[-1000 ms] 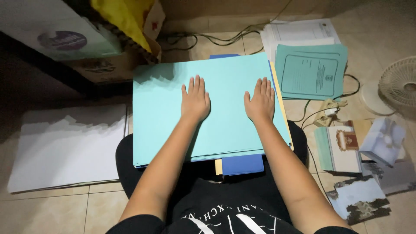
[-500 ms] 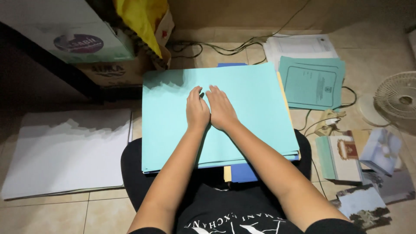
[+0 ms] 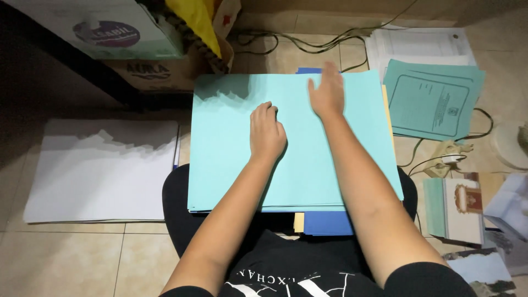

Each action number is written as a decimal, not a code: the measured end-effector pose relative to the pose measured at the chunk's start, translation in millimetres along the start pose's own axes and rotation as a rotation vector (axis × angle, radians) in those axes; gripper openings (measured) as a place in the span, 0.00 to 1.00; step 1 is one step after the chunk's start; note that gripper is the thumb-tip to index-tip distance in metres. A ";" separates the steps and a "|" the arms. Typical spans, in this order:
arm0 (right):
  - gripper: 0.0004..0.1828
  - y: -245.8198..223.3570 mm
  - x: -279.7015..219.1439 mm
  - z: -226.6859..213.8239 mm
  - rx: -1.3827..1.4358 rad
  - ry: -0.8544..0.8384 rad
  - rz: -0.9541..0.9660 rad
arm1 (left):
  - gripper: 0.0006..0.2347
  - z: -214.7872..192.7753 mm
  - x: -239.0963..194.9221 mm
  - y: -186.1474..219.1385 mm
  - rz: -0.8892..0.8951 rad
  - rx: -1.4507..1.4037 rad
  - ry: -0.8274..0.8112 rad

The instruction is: Smoothing and aligning a stack of light blue folders on the floor.

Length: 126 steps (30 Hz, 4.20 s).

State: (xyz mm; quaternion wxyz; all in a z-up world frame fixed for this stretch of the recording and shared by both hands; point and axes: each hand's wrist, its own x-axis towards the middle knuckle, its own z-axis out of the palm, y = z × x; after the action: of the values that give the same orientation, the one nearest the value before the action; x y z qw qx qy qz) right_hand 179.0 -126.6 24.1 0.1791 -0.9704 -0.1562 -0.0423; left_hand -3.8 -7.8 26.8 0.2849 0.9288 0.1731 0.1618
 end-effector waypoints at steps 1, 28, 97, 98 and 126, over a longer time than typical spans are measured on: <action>0.36 10.1 -4.2 -11.1 0.000 0.003 0.003 | 0.14 -0.6 -0.2 -0.6 0.004 0.000 0.000; 0.40 -55.5 -170.5 -40.7 -0.038 -0.283 -0.501 | 0.12 27.3 1.8 -15.8 0.065 0.084 0.257; 0.42 -52.6 -97.6 -49.7 -0.061 -0.259 -0.354 | 0.14 -14.2 -6.4 13.5 0.004 0.097 0.010; 0.41 -56.8 -95.9 -47.4 -0.071 -0.284 -0.368 | 0.14 -12.4 -5.6 11.8 0.001 0.091 0.007; 0.34 -71.1 -78.0 -37.2 -0.099 -0.217 -0.024 | 0.14 -15.9 -6.5 8.1 0.010 0.022 -0.002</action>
State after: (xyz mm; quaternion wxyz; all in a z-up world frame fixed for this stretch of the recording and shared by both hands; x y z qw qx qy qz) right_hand 81.4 -99.4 71.8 0.1124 -0.9750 -0.1843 0.0534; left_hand -14.1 -9.2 42.7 0.2739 0.9329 0.1700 0.1606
